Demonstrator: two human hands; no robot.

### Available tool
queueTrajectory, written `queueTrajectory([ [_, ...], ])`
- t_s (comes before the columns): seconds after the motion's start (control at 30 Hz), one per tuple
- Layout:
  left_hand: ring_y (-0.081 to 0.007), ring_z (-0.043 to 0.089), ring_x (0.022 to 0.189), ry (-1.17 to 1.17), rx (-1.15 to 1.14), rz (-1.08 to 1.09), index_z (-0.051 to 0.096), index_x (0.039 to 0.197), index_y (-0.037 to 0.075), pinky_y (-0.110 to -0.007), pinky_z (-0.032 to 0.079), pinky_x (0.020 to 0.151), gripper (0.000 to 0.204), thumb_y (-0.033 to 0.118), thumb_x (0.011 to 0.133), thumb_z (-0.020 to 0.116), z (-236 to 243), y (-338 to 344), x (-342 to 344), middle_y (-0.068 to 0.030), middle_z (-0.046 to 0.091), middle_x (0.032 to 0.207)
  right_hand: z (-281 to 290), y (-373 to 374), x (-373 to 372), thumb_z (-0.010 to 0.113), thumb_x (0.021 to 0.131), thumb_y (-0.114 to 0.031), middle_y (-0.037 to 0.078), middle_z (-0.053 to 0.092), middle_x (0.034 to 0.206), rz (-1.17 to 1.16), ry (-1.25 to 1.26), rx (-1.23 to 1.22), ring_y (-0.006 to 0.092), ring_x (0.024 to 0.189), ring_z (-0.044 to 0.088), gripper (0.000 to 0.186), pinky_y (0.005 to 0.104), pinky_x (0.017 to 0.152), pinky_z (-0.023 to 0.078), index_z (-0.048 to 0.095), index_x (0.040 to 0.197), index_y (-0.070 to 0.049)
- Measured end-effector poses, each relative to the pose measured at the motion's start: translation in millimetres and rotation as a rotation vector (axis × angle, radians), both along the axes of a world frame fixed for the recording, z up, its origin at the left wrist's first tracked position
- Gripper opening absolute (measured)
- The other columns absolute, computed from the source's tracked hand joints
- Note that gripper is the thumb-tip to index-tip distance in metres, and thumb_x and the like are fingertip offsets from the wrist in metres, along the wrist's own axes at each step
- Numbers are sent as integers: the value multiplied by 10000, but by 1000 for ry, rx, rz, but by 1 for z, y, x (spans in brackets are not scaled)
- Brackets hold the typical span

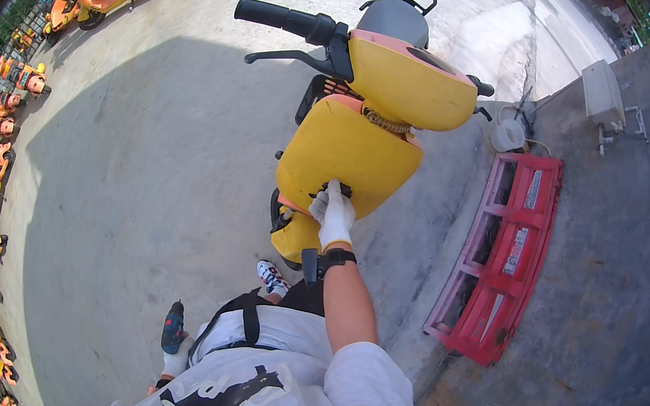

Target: Remove the front panel of an electric scooter using an electric drill.

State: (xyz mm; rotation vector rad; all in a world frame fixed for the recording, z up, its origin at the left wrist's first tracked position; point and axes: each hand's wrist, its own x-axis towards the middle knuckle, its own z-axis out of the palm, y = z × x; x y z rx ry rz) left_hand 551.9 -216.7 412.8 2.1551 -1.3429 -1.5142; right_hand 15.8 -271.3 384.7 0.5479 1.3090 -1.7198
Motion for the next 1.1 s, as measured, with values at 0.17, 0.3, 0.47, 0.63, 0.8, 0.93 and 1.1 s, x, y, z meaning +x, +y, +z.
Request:
queueTrajectory([
  [0.17,-160,608,743,71,39,21,623,1084,39,-325,518,676,270,82,832,707,5,-4,-7,-38,627,894,3,3,-4,608,1009,-404,19,609,736,-159,-187,-148,171,593,576,331,322,604,528,587,868,-105],
  [0.3,-163,613,780,22,-9,-12,627,1093,42,-328,521,698,277,88,835,715,4,-3,-10,-40,630,919,-7,4,-12,627,998,-374,27,623,790,-88,-38,-72,187,692,611,285,376,733,553,577,889,-116],
  [0.47,-169,616,850,3,16,-23,633,1105,43,-333,525,763,288,92,837,729,-6,1,1,-39,635,967,12,-10,-4,641,984,-363,84,646,909,-117,-150,-4,218,794,652,280,413,814,567,570,956,-94],
  [0.63,-172,616,869,19,24,4,638,1104,43,-335,522,781,285,89,838,729,-8,7,3,-38,639,974,6,-10,-5,633,975,-412,67,656,862,-117,-200,-146,195,817,652,329,404,815,564,606,966,-84],
  [0.8,-173,619,884,12,8,-8,644,1114,47,-333,519,793,299,85,831,734,-4,12,1,-40,648,988,8,-9,2,595,999,-433,38,662,794,194,218,242,177,738,648,352,384,725,570,618,922,-90],
  [0.93,-169,618,878,-36,-10,-61,645,1109,49,-333,520,795,294,91,833,737,-7,13,3,-38,647,984,5,-11,2,589,998,-441,52,664,754,-7,16,67,181,592,628,372,355,566,551,611,908,-80],
  [1.1,-169,620,878,32,-7,-30,643,1098,48,-333,522,798,283,93,835,739,-9,15,4,-37,644,976,-6,-4,-4,582,991,-482,65,669,748,-10,145,103,203,617,648,432,359,591,555,623,877,-67],
])
